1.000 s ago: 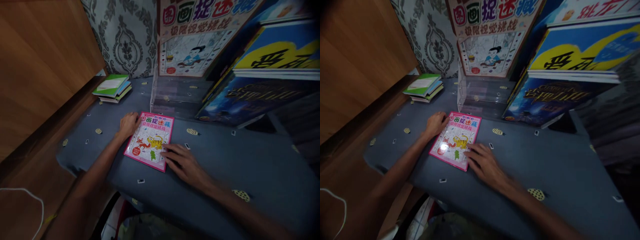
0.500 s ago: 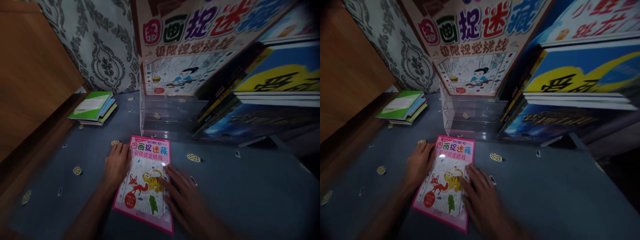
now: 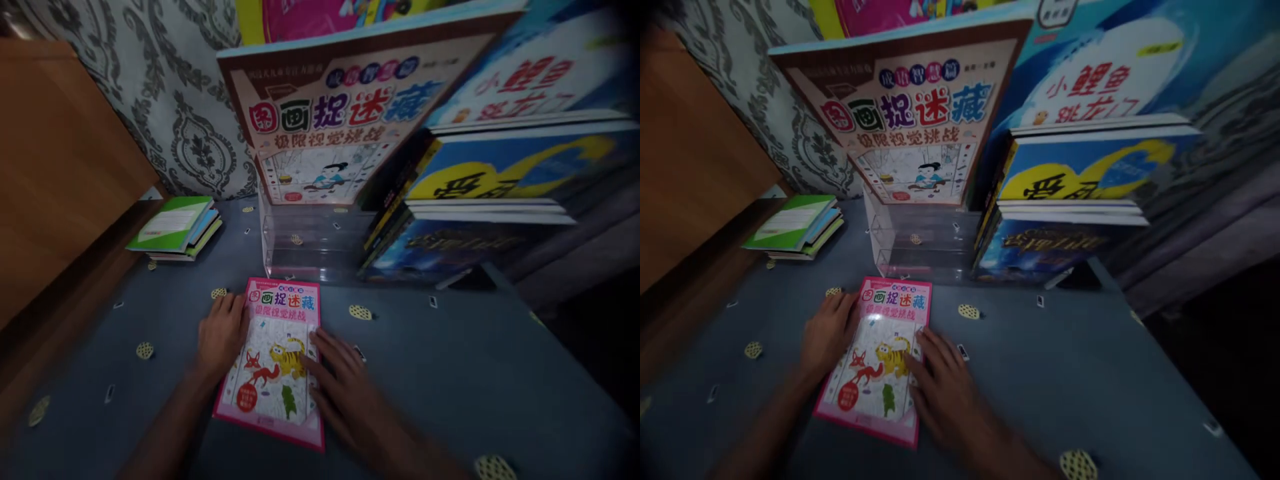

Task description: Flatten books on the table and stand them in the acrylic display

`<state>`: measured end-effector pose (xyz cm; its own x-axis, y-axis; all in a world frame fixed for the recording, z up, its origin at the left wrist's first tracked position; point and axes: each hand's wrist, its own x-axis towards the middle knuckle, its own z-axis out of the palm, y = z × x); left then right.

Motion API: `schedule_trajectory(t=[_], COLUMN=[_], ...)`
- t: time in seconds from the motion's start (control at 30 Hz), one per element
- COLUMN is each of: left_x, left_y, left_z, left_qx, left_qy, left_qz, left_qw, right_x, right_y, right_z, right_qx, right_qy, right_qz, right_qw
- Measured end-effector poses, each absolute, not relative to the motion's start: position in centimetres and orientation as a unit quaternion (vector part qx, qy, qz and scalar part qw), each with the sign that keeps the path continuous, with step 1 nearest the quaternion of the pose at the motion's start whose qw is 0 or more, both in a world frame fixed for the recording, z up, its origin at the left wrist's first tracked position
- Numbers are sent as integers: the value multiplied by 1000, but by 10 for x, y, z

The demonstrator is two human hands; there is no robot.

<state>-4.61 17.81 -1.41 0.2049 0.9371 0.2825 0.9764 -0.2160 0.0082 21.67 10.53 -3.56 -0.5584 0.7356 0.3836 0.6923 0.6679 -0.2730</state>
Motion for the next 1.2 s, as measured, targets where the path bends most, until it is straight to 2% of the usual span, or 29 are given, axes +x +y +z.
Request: schedule_trajectory(t=[0.2, 0.43, 0.83, 1.2], left_x=[-46, -48, -31, -34], left_y=[180, 188, 186, 193], left_z=[-23, -41, -20, -35], left_qx=[-797, -790, -798, -786], left_qy=[-567, -548, -578, -585], left_qz=[-199, -276, -157, -190], left_qw=[65, 13, 75, 62], right_x=[213, 195, 194, 190], right_y=[108, 148, 184, 168], right_z=[-41, -26, -29, -17], right_qx=[-411, -504, -523, -562], right_qy=[-877, -842, -827, -809], right_qz=[76, 100, 89, 74], right_qw=[238, 168, 185, 156])
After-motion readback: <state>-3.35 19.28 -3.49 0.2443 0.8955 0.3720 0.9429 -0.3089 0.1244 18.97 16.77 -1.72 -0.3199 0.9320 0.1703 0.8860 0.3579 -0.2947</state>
